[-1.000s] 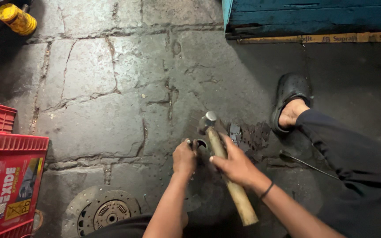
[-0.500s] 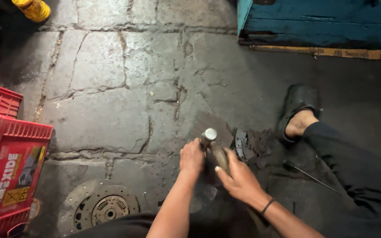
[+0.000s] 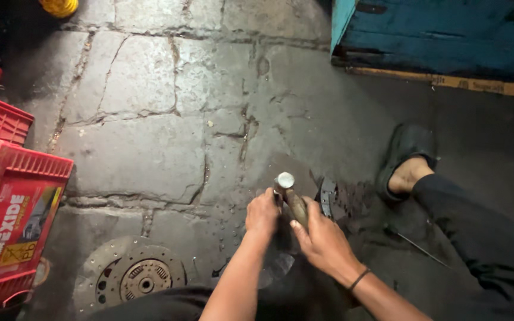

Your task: The person sits on the floor and uses a hammer and metal rod to strike and separate components of a circular metal part. They then use a thin metal rod to pry and remove a ring-shaped piece from the assembly.

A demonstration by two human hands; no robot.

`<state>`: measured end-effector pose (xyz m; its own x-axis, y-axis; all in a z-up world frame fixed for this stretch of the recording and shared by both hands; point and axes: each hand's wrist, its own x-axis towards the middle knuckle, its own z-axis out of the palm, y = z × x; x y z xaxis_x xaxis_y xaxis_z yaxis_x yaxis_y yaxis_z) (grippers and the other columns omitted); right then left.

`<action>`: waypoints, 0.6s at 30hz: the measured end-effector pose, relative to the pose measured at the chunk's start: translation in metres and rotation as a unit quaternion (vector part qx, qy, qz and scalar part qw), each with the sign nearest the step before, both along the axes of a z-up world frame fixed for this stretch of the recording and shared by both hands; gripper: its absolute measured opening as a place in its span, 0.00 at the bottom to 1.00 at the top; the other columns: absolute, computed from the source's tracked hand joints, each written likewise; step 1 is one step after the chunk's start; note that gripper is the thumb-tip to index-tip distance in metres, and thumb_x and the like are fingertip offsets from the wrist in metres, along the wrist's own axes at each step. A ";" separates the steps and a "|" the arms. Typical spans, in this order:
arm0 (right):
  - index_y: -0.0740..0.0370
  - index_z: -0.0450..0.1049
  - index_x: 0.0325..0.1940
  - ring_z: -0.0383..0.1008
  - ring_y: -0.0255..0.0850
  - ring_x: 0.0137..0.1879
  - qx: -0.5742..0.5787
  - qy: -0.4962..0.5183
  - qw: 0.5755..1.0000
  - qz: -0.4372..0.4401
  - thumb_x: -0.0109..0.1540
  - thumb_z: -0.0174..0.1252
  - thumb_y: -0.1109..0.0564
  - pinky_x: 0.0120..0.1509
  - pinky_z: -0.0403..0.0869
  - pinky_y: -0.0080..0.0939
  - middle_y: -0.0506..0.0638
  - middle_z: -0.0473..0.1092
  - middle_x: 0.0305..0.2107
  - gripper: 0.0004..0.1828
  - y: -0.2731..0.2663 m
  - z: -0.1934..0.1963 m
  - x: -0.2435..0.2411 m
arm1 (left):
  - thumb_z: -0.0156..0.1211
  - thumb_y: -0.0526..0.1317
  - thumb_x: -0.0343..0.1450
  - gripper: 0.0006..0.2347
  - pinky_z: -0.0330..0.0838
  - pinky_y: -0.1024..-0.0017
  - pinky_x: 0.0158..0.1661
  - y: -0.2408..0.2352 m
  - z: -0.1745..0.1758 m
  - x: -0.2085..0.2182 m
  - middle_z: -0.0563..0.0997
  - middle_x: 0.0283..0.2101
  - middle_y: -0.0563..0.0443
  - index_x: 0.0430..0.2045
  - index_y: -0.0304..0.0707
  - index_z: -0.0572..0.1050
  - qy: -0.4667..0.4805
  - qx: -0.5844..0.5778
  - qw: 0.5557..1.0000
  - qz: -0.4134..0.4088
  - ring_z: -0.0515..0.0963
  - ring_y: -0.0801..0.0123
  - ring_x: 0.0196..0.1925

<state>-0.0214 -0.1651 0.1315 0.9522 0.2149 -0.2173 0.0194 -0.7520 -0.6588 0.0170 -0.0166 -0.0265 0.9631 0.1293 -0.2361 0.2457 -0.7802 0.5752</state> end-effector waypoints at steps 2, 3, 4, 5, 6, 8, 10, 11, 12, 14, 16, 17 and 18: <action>0.59 0.58 0.65 0.76 0.69 0.44 0.031 -0.050 0.998 0.010 0.62 0.56 0.50 0.42 0.73 0.64 0.69 0.75 0.39 0.29 -0.002 0.001 -0.003 | 0.55 0.47 0.75 0.10 0.73 0.46 0.46 -0.002 -0.002 -0.002 0.82 0.39 0.35 0.37 0.39 0.73 0.018 -0.005 1.000 0.013 0.81 0.38 0.43; 0.59 0.57 0.66 0.76 0.69 0.44 0.000 -0.017 1.000 0.013 0.62 0.56 0.49 0.43 0.73 0.65 0.69 0.75 0.39 0.30 -0.001 0.001 -0.005 | 0.55 0.44 0.73 0.09 0.73 0.46 0.46 -0.001 -0.003 -0.005 0.82 0.38 0.35 0.37 0.39 0.74 0.008 -0.003 1.000 0.009 0.81 0.38 0.43; 0.58 0.56 0.67 0.76 0.69 0.43 -0.031 0.012 0.999 0.016 0.63 0.56 0.48 0.44 0.73 0.65 0.68 0.75 0.38 0.31 0.000 0.000 -0.004 | 0.56 0.42 0.71 0.08 0.74 0.46 0.46 0.000 -0.004 -0.003 0.83 0.38 0.35 0.36 0.39 0.74 -0.007 0.000 1.000 0.005 0.81 0.39 0.44; 0.57 0.54 0.68 0.76 0.69 0.43 -0.061 0.040 0.997 0.019 0.63 0.56 0.48 0.45 0.73 0.65 0.68 0.75 0.37 0.32 0.002 0.000 -0.002 | 0.56 0.40 0.69 0.07 0.74 0.47 0.46 0.001 -0.005 -0.003 0.83 0.38 0.35 0.36 0.39 0.74 -0.021 0.003 1.000 0.001 0.81 0.39 0.44; 0.57 0.55 0.67 0.76 0.68 0.43 -0.066 0.050 0.996 0.022 0.63 0.56 0.47 0.46 0.73 0.64 0.68 0.76 0.37 0.31 0.002 0.001 0.000 | 0.55 0.41 0.70 0.07 0.74 0.47 0.46 0.001 -0.006 -0.003 0.83 0.38 0.35 0.37 0.39 0.74 -0.019 0.006 1.000 -0.002 0.82 0.39 0.43; 0.56 0.57 0.65 0.77 0.67 0.44 -0.075 0.070 0.994 0.026 0.64 0.56 0.46 0.47 0.73 0.64 0.67 0.76 0.36 0.29 0.002 0.005 0.007 | 0.55 0.42 0.73 0.08 0.75 0.46 0.45 0.001 -0.006 -0.003 0.83 0.37 0.35 0.37 0.38 0.73 -0.016 0.011 1.000 -0.010 0.82 0.39 0.42; 0.57 0.58 0.65 0.77 0.67 0.44 -0.065 0.054 0.996 0.030 0.63 0.56 0.45 0.47 0.73 0.64 0.68 0.76 0.36 0.30 0.000 0.015 0.016 | 0.56 0.43 0.72 0.08 0.75 0.47 0.44 0.000 -0.007 -0.003 0.83 0.36 0.35 0.36 0.38 0.73 -0.022 0.019 0.999 -0.013 0.82 0.40 0.41; 0.57 0.58 0.64 0.77 0.67 0.44 -0.059 0.047 0.997 0.032 0.63 0.57 0.45 0.46 0.73 0.63 0.69 0.76 0.36 0.30 0.000 0.023 0.020 | 0.56 0.44 0.71 0.09 0.75 0.47 0.44 0.000 -0.007 -0.001 0.83 0.35 0.35 0.35 0.38 0.73 -0.023 0.024 0.999 -0.013 0.82 0.40 0.41; 0.58 0.58 0.65 0.77 0.67 0.43 -0.044 0.016 0.999 0.020 0.63 0.57 0.46 0.44 0.74 0.62 0.69 0.76 0.35 0.30 0.000 0.031 0.023 | 0.56 0.45 0.71 0.10 0.75 0.46 0.44 0.000 -0.007 -0.001 0.83 0.35 0.35 0.35 0.38 0.73 -0.022 0.021 0.999 -0.011 0.82 0.40 0.40; 0.61 0.58 0.66 0.78 0.66 0.40 -0.014 -0.039 0.999 -0.006 0.62 0.58 0.49 0.40 0.75 0.60 0.69 0.75 0.34 0.31 -0.007 0.051 0.025 | 0.56 0.47 0.72 0.12 0.74 0.46 0.43 -0.002 -0.009 -0.002 0.83 0.35 0.35 0.35 0.38 0.73 -0.015 0.015 1.000 -0.009 0.82 0.40 0.40; 0.65 0.58 0.64 0.79 0.58 0.32 0.124 -0.100 0.986 -0.042 0.62 0.57 0.51 0.35 0.76 0.53 0.64 0.76 0.30 0.29 -0.018 0.070 0.013 | 0.55 0.48 0.73 0.12 0.74 0.46 0.43 -0.003 -0.014 -0.002 0.83 0.34 0.35 0.34 0.37 0.73 -0.035 0.016 0.999 -0.003 0.82 0.40 0.39; 0.67 0.59 0.62 0.79 0.54 0.27 0.192 -0.131 0.971 -0.062 0.62 0.57 0.53 0.32 0.77 0.50 0.62 0.76 0.28 0.28 -0.020 0.074 0.009 | 0.54 0.49 0.74 0.13 0.74 0.46 0.43 -0.003 -0.016 0.000 0.83 0.34 0.35 0.33 0.37 0.74 -0.047 0.017 0.999 -0.002 0.82 0.40 0.39; 0.68 0.62 0.59 0.76 0.53 0.27 0.262 -0.124 0.954 -0.075 0.63 0.58 0.54 0.32 0.76 0.49 0.62 0.74 0.29 0.24 -0.020 0.074 0.002 | 0.54 0.49 0.74 0.13 0.74 0.45 0.42 -0.003 -0.020 -0.003 0.83 0.33 0.35 0.33 0.37 0.74 -0.051 0.016 0.999 -0.001 0.82 0.40 0.39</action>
<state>-0.0193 -0.1855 0.2054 0.9890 0.0891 0.1184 0.1413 -0.3269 -0.9344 0.0140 -0.0194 -0.0463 0.9820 0.1341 -0.1328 0.1864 -0.7987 0.5721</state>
